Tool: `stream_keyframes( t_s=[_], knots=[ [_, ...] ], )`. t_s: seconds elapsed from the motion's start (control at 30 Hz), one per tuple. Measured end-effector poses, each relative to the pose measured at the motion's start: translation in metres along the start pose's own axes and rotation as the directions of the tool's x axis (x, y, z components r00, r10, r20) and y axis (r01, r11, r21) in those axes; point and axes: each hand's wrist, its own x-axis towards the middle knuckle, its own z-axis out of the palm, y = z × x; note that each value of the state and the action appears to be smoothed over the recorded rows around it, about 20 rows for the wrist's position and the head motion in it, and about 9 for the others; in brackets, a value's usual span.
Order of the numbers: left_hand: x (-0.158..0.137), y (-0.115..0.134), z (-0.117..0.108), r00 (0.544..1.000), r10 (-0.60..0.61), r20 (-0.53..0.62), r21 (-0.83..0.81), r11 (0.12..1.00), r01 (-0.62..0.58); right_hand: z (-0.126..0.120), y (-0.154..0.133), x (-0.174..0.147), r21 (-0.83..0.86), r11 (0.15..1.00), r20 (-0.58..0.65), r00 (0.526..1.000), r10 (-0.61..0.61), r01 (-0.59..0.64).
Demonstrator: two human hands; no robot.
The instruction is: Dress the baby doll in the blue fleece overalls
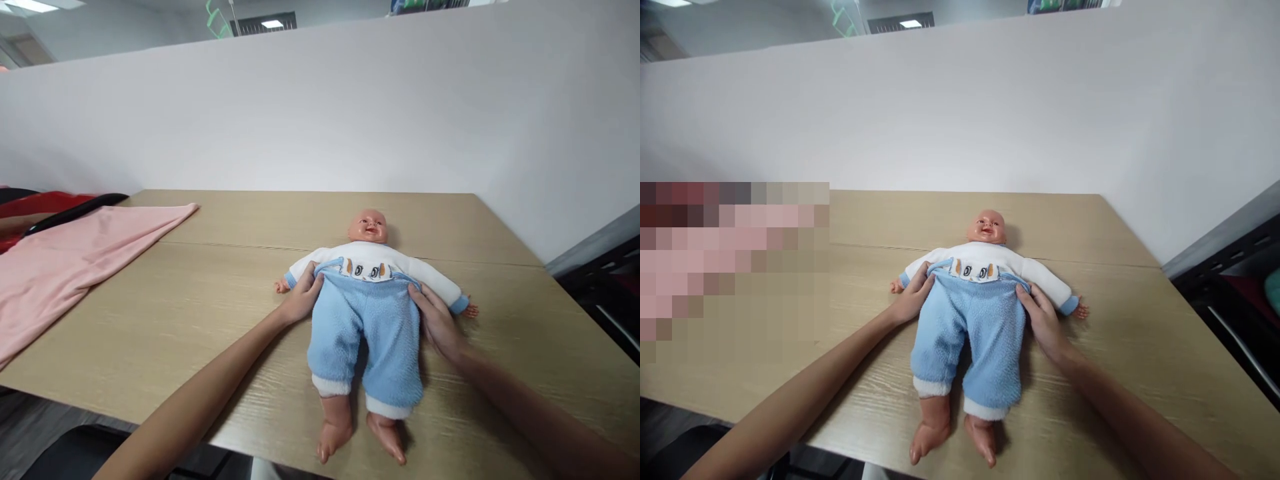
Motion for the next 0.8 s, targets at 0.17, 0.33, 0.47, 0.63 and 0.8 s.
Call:
stream_keyframes(
  t_s=[0.17,0.33,0.47,0.63,0.8],
  knots=[
    [-0.001,0.003,-0.019,0.967,0.048,0.250,0.151,0.985,-0.088,-0.016,-0.010,0.001,-0.219,0.971,0.169,0.984,-0.060,0.097],
    [-0.001,0.004,-0.039,0.893,0.073,0.444,0.242,0.950,-0.199,-0.024,-0.028,-0.003,-0.451,0.840,0.290,0.940,-0.181,0.301],
    [-0.001,0.002,-0.039,0.883,0.075,0.463,0.206,0.960,-0.190,-0.026,-0.025,-0.007,-0.618,0.626,0.406,0.875,-0.264,0.476],
    [-0.006,-0.001,-0.021,0.934,-0.029,0.356,-0.112,0.991,0.074,-0.008,-0.013,-0.021,-0.455,0.857,0.221,0.963,-0.153,0.240],
    [-0.013,0.011,0.014,0.951,-0.296,0.094,-0.490,0.817,0.303,0.016,-0.009,-0.032,0.082,0.981,0.030,0.985,0.171,-0.173]
  ],
)
